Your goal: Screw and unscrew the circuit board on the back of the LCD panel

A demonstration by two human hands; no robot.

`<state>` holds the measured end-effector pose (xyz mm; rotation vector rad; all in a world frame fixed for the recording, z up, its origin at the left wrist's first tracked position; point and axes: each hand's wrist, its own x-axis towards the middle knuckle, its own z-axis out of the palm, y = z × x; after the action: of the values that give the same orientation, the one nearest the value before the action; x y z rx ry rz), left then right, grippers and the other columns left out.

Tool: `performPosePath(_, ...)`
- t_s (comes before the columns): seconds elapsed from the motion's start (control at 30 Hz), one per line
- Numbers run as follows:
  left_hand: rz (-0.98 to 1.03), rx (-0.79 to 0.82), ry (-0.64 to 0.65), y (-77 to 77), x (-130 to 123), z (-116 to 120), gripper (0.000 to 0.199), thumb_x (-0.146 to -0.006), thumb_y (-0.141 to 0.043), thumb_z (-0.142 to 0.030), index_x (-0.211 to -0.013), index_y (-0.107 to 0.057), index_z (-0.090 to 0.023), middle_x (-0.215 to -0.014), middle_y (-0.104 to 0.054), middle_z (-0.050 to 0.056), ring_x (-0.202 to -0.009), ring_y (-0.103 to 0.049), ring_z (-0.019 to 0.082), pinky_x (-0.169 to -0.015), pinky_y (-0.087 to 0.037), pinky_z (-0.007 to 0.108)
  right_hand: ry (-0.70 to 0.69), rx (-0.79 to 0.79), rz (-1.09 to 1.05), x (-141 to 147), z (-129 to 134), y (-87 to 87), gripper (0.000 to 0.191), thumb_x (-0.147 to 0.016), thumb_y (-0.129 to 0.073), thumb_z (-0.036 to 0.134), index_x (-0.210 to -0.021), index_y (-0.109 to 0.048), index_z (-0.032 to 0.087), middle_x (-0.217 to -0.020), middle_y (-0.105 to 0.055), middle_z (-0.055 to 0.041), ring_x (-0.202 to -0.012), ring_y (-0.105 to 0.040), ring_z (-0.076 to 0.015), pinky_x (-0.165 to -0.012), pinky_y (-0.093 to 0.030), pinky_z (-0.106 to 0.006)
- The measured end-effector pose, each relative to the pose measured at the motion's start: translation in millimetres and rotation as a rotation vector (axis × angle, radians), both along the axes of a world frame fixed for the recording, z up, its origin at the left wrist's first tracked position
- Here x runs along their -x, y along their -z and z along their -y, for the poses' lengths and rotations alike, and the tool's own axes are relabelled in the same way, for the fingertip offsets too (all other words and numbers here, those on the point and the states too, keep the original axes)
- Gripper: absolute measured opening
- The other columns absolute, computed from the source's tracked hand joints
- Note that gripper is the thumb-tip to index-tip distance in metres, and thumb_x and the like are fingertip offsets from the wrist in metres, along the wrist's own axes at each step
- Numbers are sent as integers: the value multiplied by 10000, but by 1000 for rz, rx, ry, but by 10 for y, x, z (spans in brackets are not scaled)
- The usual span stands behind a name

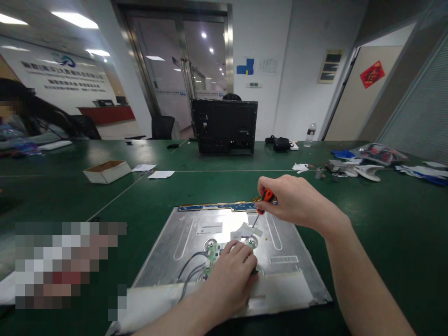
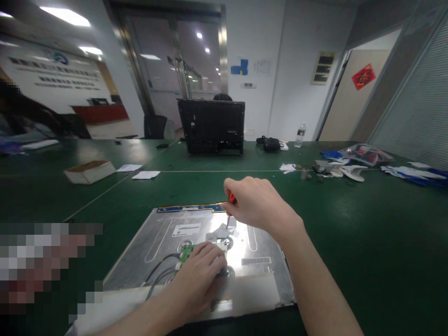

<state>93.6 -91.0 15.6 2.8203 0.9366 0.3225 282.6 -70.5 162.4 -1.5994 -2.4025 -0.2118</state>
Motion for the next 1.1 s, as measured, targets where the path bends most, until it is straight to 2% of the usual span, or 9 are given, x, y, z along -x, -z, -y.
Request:
performPosePath(0.13, 76, -49, -11, 25, 55, 78, 195, -744, -540, -72, -901, -556, -187, -1005, -602, 59, -961, -515, 247, -928, -380, 428, -4, 15, -13, -11, 5, -17, 172, -821, -612, 383, -847, -552, 225, -709, -600, 7, -590, -489, -136, -512, -253, -256)
performPosePath(0.23, 96, -125, 26, 89, 104, 167, 169, -786, -507, -81, -901, -559, -192, -942, -620, 67, -888, -542, 245, -831, -422, 406, -33, 37, -54, -23, 28, -44, 175, -818, -624, 381, -839, -560, 220, -698, -599, 14, -595, -498, -131, -521, -276, -254)
performPosePath(0.33, 50, -142, 97, 165, 143, 246, 129, -825, -512, -129, -923, -562, -196, -837, -641, 63, -755, -576, 229, -696, -449, 359, -111, 78, -113, -32, 56, -55, 175, -833, -606, 383, -833, -564, 213, -680, -590, 22, -578, -493, -117, -528, -298, -249)
performPosePath(0.53, 34, -113, 94, 230, 180, 302, 197, -905, -451, -194, -1088, -524, -180, -811, -690, 74, -656, -642, 215, -572, -482, 304, -294, 198, -109, 35, 54, 13, 115, -813, -604, 318, -842, -568, 213, -685, -595, 35, -587, -480, -105, -565, -316, -248)
performPosePath(0.7, -23, -108, 105, 268, 171, 295, 266, -899, -464, -183, -1159, -506, -145, -791, -703, 94, -651, -671, 239, -553, -502, 306, -331, 257, -38, 138, -1, 109, 95, -806, -583, 296, -839, -569, 209, -693, -607, 25, -591, -470, -109, -555, -298, -248)
performPosePath(0.87, -38, -104, 91, 331, 163, 287, 316, -892, -450, -159, -1201, -502, -128, -806, -703, 108, -674, -675, 257, -580, -522, 336, -327, 245, -8, 194, -30, 163, 103, -799, -573, 307, -833, -557, 212, -683, -597, 24, -585, -452, -113, -540, -274, -252)
performPosePath(1.0, 2, -94, 55, 352, 167, 295, 298, -891, -450, -169, -1179, -524, -147, -778, -686, 99, -705, -664, 238, -637, -524, 323, -314, 246, 10, 218, -42, 181, 106, -800, -570, 309, -837, -562, 211, -696, -599, 12, -597, -457, -119, -542, -270, -254)
performPosePath(1.1, -4, -66, 57, 327, 165, 295, 285, -889, -444, -175, -1155, -540, -146, -788, -683, 107, -692, -656, 236, -617, -523, 322, -316, 249, 14, 219, -54, 197, 112, -798, -570, 311, -849, -565, 212, -705, -601, 8, -601, -463, -121, -544, -274, -254)
